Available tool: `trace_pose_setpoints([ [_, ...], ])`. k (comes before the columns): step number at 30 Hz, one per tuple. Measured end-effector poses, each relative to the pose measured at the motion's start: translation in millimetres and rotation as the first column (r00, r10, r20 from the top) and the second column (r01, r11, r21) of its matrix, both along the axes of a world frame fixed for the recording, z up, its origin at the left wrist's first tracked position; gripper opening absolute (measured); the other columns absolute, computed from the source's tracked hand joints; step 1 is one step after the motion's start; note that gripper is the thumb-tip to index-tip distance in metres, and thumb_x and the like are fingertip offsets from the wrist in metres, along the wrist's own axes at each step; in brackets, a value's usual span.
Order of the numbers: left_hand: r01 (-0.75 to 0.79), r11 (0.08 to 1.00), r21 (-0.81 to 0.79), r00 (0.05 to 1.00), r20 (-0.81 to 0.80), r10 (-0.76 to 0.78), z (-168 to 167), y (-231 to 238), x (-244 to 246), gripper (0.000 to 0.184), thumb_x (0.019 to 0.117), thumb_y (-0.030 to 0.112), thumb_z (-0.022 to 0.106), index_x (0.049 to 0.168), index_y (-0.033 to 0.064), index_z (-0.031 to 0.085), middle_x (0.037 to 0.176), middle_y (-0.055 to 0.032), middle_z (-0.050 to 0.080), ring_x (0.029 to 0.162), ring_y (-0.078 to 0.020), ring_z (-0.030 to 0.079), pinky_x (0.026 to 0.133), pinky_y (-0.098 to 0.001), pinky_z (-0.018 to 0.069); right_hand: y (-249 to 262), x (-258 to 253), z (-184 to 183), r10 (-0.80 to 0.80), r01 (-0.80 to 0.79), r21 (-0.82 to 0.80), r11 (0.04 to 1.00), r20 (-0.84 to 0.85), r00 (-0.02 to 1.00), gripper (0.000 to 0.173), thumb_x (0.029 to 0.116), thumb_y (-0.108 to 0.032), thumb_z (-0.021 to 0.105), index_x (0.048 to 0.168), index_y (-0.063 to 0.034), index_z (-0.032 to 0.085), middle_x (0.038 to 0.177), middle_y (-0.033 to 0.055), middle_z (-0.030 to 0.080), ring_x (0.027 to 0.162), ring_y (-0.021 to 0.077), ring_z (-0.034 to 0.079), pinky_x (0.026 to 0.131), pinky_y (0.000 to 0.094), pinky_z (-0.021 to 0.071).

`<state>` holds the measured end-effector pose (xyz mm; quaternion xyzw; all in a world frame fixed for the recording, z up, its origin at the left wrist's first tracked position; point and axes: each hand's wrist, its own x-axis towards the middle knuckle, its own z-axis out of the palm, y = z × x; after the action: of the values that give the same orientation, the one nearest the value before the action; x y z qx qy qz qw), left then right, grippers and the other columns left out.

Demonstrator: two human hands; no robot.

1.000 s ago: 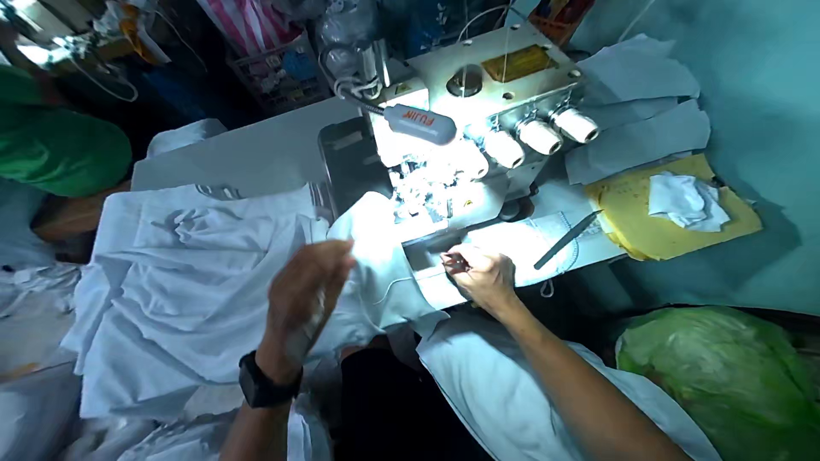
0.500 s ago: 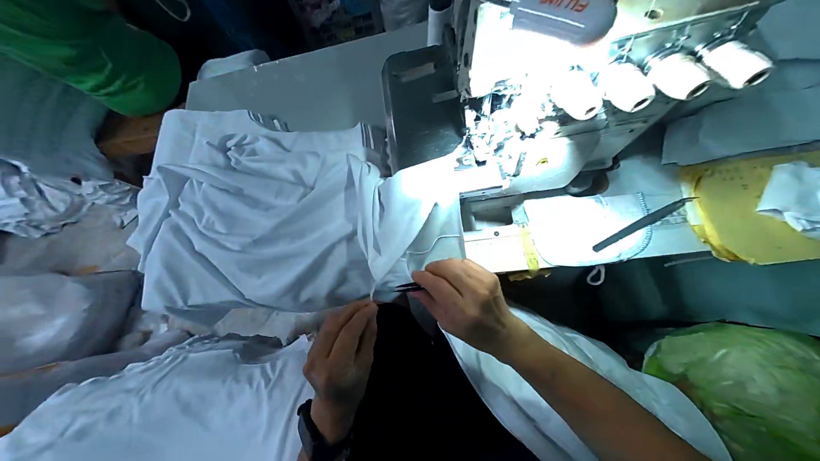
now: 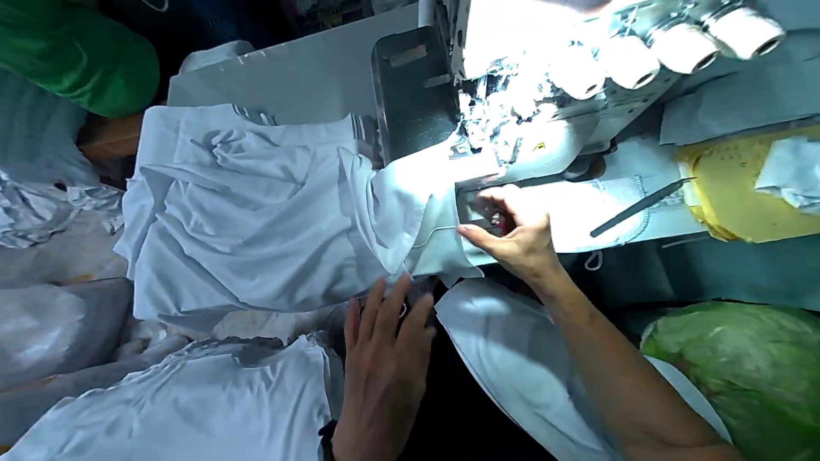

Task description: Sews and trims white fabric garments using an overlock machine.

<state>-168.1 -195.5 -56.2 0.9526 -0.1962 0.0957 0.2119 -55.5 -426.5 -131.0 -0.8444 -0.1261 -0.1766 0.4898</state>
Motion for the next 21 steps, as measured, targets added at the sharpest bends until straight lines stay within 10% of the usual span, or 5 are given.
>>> trace_pose_setpoints([
  [3,-0.085,0.995,-0.056,0.963,0.25,0.097,-5.1,-31.0,44.0,0.023,0.1055,0.019,0.05,0.123,0.0079,0.061,0.133,-0.019,0.061,0.138,-0.0345,0.049,0.116,-0.0623,0.0267,-6.0,-7.8,-10.0,0.143,-0.155,-0.117,0.981,-0.112,0.983,0.059,0.0752,-0.045,0.084,0.11,0.0015,0.071,0.096,0.0137,0.07,0.078,0.0214,0.066,0.067,0.0421,0.0564],
  [5,-0.076,0.997,-0.024,0.957,0.279,0.079,-10.2,-47.3,71.4,0.028,0.1056,0.018,0.045,0.127,0.0049,0.057,0.139,-0.0212,0.058,0.143,-0.0371,0.044,0.115,-0.067,0.0227,-3.1,-14.0,-16.0,0.277,-0.307,-0.155,0.939,-0.188,0.942,0.033,0.0842,-0.028,0.078,0.092,0.0027,0.073,0.089,0.0169,0.068,0.077,0.0293,0.067,0.066,0.0488,0.0544],
  [11,0.099,0.993,0.071,0.995,0.02,-0.101,4.9,-46.5,174.2,0.042,0.0999,0.009,0.051,0.137,-0.0105,0.052,0.14,-0.0305,0.055,0.131,-0.047,0.054,0.103,-0.0671,0.0414,-14.1,10.4,10.1,0.489,-0.172,0.579,0.797,-0.451,0.746,0.007,0.0862,-0.007,0.072,0.084,-0.0095,0.066,0.068,-0.0104,0.057,0.057,-0.0055,0.049,0.053,0.0124,0.0404],
  [18,0.061,0.973,-0.222,0.987,0.157,-0.026,13.8,-47.8,291.5,0.023,0.0942,0.002,0.061,0.112,-0.0123,0.062,0.107,-0.0286,0.069,0.101,-0.039,0.069,0.092,-0.0512,0.053,-13.3,24.6,-9.1,0.05,0.187,0.558,0.809,-0.382,0.923,0.01,0.0863,-0.003,0.073,0.095,-0.0071,0.071,0.072,-0.0053,0.065,0.056,-0.0009,0.054,0.053,0.0167,0.0469],
  [21,0.135,0.956,-0.262,0.986,0.135,-0.102,11.4,-35.2,273.3,0.027,0.0935,0.002,0.061,0.118,-0.0102,0.061,0.121,-0.0269,0.065,0.113,-0.0345,0.065,0.098,-0.0467,0.0508,-14.1,20.0,-27.2,0.008,0.25,0.765,0.593,-0.317,0.949,0.015,0.0973,-0.003,0.059,0.087,-0.0057,0.07,0.063,-0.002,0.064,0.044,0.0012,0.048,0.044,0.0173,0.0432],
])
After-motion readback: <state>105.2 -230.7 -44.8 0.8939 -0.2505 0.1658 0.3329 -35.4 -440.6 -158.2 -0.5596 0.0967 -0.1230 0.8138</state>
